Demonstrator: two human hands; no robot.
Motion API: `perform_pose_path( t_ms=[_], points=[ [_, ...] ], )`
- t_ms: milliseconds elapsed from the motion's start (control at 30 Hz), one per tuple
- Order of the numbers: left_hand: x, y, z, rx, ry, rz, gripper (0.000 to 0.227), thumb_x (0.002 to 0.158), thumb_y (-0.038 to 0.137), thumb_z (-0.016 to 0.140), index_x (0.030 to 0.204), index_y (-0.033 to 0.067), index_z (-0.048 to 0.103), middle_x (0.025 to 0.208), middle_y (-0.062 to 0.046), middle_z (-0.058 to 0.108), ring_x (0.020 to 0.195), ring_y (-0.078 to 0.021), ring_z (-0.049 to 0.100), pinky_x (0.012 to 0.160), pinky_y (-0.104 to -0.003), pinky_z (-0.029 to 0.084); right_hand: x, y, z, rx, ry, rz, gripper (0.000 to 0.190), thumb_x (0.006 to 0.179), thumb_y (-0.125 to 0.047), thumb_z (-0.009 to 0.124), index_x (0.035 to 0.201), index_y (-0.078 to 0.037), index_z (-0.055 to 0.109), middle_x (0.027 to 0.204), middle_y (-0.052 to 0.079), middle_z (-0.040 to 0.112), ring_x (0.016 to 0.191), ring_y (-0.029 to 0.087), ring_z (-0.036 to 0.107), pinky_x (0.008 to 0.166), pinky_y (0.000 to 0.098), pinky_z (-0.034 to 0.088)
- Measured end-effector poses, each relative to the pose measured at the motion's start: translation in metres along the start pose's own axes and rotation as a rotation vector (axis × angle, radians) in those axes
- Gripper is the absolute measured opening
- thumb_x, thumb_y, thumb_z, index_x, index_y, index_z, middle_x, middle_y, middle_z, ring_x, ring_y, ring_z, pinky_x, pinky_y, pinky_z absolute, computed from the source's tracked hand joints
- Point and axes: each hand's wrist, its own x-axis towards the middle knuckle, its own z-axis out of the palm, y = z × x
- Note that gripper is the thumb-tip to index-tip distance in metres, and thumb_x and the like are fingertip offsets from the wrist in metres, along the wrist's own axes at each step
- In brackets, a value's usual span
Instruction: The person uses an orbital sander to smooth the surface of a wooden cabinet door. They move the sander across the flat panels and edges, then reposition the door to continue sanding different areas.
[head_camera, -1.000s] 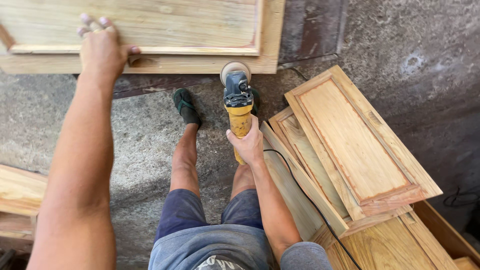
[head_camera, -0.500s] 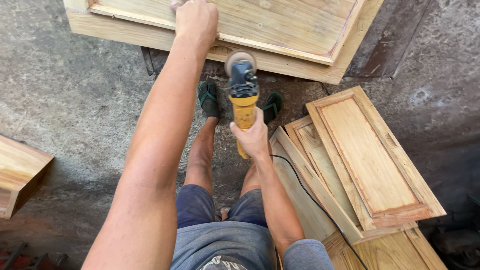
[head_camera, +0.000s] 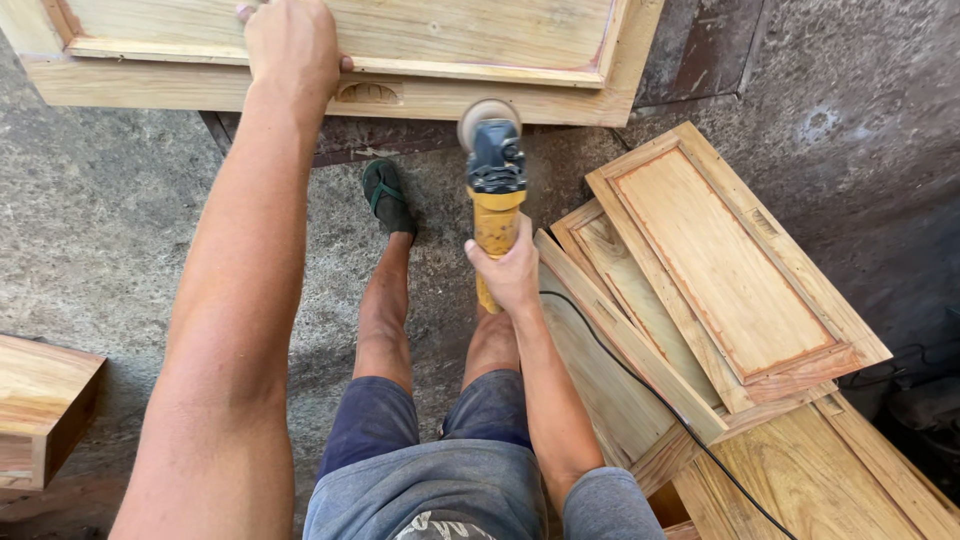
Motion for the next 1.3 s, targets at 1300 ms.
perform_pose_path(
  t_ms=[1300],
  points=[
    [0.003, -0.003, 0.002, 0.117, -0.274, -0.079, 0.1, 0.089, 0.052, 0.073, 0.156, -0.0149, 0.042, 0.123, -0.05, 0.058, 0.109, -0.0539, 0.066, 0.085, -0.048, 0.057, 0.029, 0.056, -0.125, 0.196, 0.156, 0.067, 0.066, 0.081, -0.025, 0.082, 0.132, 0.001, 0.049, 0.114, 0.016, 0.07, 0.105, 0.025, 0.07, 0.092, 0.0406, 0.056]
  ],
)
